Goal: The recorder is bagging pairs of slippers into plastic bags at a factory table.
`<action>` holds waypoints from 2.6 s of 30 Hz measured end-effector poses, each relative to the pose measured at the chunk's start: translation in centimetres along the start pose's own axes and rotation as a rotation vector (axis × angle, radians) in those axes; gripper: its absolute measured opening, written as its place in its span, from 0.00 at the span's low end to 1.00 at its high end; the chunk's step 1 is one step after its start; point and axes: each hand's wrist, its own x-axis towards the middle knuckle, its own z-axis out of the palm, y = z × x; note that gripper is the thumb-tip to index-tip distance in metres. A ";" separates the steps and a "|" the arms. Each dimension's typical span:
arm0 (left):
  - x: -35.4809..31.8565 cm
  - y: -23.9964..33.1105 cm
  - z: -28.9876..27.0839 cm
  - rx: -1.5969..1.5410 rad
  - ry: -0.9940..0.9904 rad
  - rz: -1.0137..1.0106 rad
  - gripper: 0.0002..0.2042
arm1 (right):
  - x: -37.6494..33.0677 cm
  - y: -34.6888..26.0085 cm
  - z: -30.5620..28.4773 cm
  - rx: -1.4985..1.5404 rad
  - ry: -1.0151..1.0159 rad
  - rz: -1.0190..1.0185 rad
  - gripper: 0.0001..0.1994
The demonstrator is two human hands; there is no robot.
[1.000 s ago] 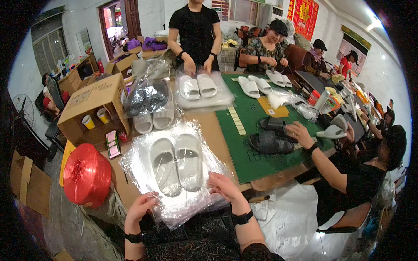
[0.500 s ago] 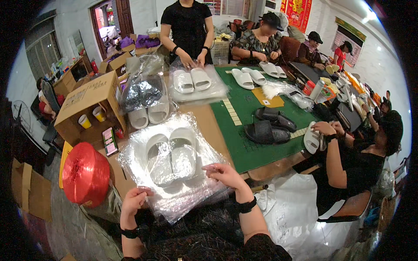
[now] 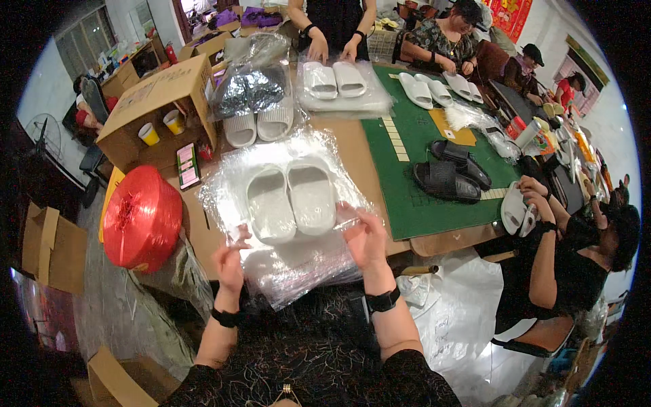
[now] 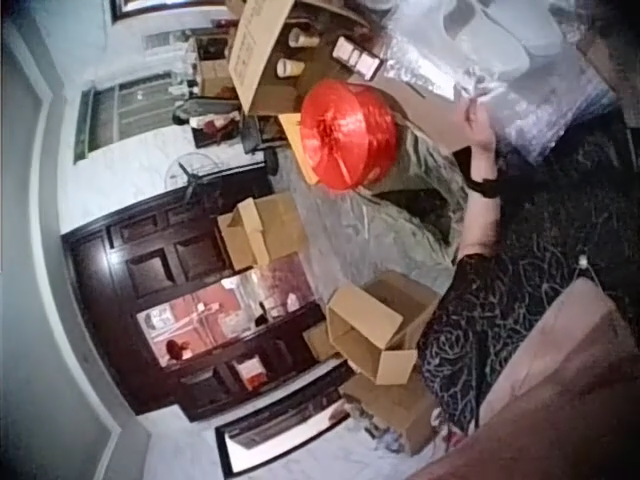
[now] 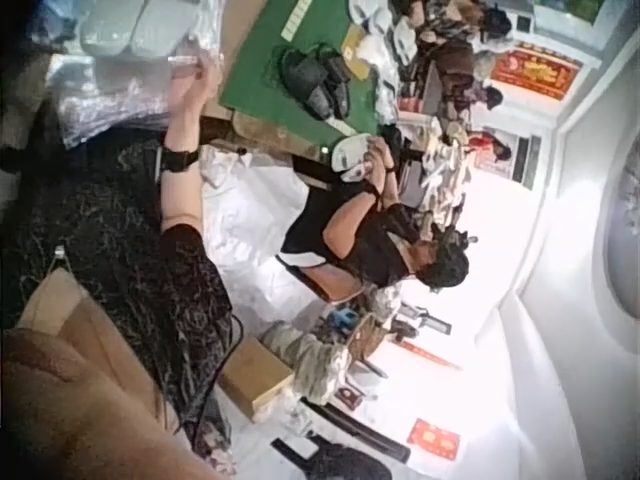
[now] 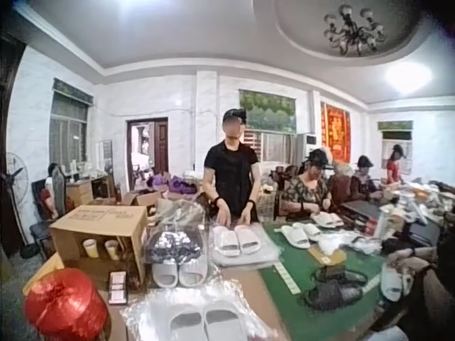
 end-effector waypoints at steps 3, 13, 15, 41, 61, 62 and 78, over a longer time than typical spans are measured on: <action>-1.1 0.3 1.8 -0.270 0.061 -0.193 0.11 | -1.0 0.1 1.0 0.104 0.087 0.096 0.20; -1.4 -1.2 0.8 -0.482 0.205 -0.208 0.22 | -1.3 4.2 0.4 -0.185 0.071 0.192 0.35; 0.2 2.9 2.9 -0.841 0.274 -0.673 0.24 | -1.3 4.3 -0.3 -0.244 0.059 0.147 0.36; -3.3 1.1 6.3 -0.605 0.064 -0.751 0.22 | -2.8 6.4 4.3 -0.946 -0.150 -0.411 0.32; -0.1 -2.0 2.5 -0.466 0.249 -0.780 0.22 | -0.1 5.3 0.0 -1.221 0.040 -0.158 0.19; -0.1 -1.7 2.7 -0.483 0.271 -0.811 0.21 | -0.2 5.4 -0.2 -1.206 0.051 -0.168 0.18; 0.4 -1.3 3.0 -0.518 0.261 -0.783 0.19 | 0.7 5.6 -0.9 -1.215 0.042 -0.242 0.13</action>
